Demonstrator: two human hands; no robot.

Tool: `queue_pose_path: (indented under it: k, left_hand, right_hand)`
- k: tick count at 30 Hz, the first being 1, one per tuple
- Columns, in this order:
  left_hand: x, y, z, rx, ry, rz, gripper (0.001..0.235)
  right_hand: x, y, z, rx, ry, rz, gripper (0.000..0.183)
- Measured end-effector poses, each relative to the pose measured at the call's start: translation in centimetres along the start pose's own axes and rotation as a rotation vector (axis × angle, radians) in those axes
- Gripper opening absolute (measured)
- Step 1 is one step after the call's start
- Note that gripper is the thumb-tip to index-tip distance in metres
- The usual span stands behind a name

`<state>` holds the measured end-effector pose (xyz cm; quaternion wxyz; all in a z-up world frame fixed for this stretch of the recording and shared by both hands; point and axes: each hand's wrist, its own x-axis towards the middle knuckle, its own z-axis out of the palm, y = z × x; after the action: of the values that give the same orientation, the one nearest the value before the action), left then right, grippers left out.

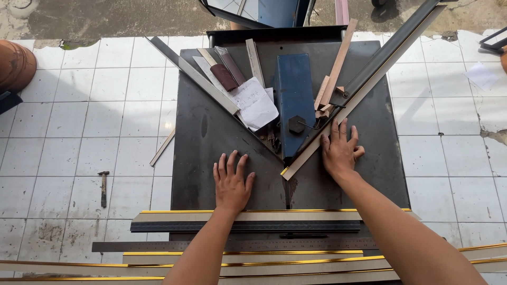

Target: Measuring and marking frame moldings with a ruler and pencil on a miter saw table to prepare for cutting.

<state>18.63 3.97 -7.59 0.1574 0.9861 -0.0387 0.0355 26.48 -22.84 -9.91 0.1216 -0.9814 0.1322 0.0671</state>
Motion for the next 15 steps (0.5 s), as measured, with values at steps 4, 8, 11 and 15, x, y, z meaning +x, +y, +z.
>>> queue_pose_path:
  k: [4,8,11,15]
  left_hand:
    - [0.0,-1.1,1.6,0.050,-0.049,0.012,0.051]
    - [0.5,-0.9,1.1,0.023,-0.171,0.005,0.056]
    - [0.6,-1.0,0.8,0.011,-0.279,-0.009,0.060]
    - [0.9,-1.3,0.8,0.032,-0.389,-0.003,0.068]
  right_hand:
    - [-0.9,-0.2,0.1,0.018,0.020,-0.040,0.053]
    - [-1.5,0.3,0.5,0.083,0.089,-0.108,0.059]
    - [-3.3,-0.1,0.4,0.083,0.063,-0.158,0.062]
    - [-4.1,-0.6,0.0,0.035,0.035,-0.189,0.062]
